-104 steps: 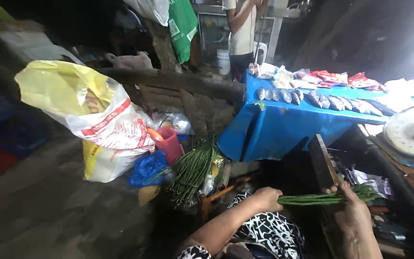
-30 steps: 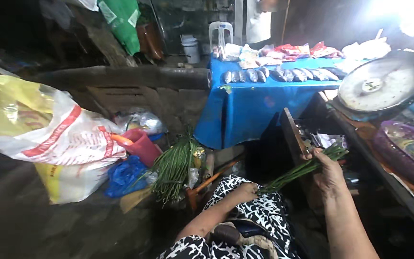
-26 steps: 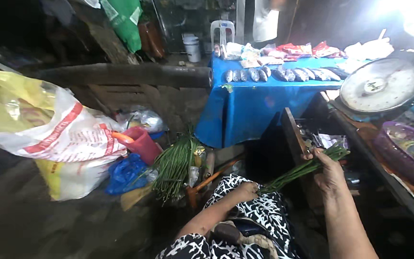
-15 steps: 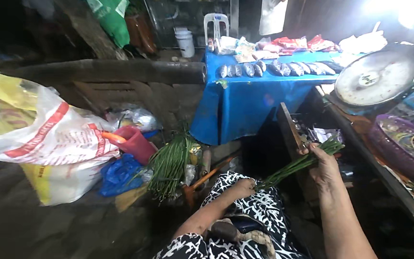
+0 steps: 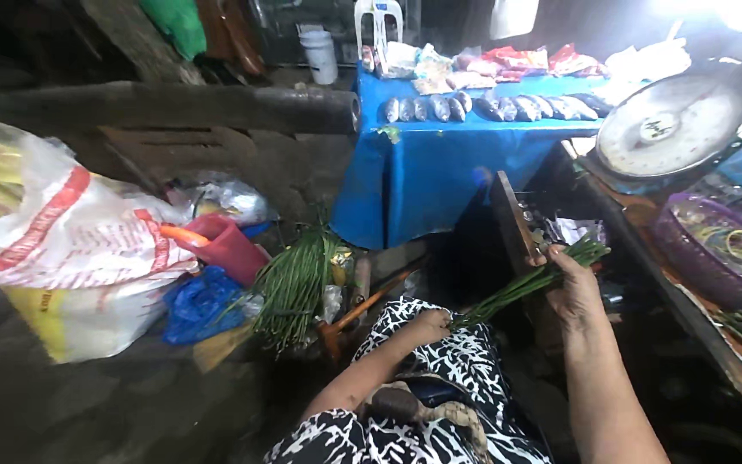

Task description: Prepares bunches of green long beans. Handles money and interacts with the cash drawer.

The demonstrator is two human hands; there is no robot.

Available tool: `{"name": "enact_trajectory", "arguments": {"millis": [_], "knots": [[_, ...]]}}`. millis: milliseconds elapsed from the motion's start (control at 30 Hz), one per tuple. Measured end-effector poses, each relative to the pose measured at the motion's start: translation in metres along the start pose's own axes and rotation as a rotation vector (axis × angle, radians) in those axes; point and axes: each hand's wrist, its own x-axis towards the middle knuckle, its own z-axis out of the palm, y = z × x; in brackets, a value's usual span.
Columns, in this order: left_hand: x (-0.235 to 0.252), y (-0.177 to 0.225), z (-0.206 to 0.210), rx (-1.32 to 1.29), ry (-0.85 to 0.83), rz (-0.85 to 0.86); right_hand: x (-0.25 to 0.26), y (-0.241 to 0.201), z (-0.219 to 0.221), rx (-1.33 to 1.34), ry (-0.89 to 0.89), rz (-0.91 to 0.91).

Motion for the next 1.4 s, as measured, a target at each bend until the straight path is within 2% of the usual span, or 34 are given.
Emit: {"name": "enact_trajectory", "arguments": {"millis": [133, 767, 1400], "knots": [[0.0008, -0.0052, 0.0024, -0.021, 0.034, 0.041, 0.0005, 0.0005, 0.0005, -0.012, 0.003, -0.007], [0.0007, -0.0005, -0.0008, -0.003, -0.007, -0.007, 0.0022, 0.0012, 0.0, 0.026, 0.001, 0.007], [0.0007, -0.0028, 0.0011, -0.025, 0.015, 0.032, 0.0017, 0.0012, -0.0005, -0.007, -0.006, -0.012]]}}
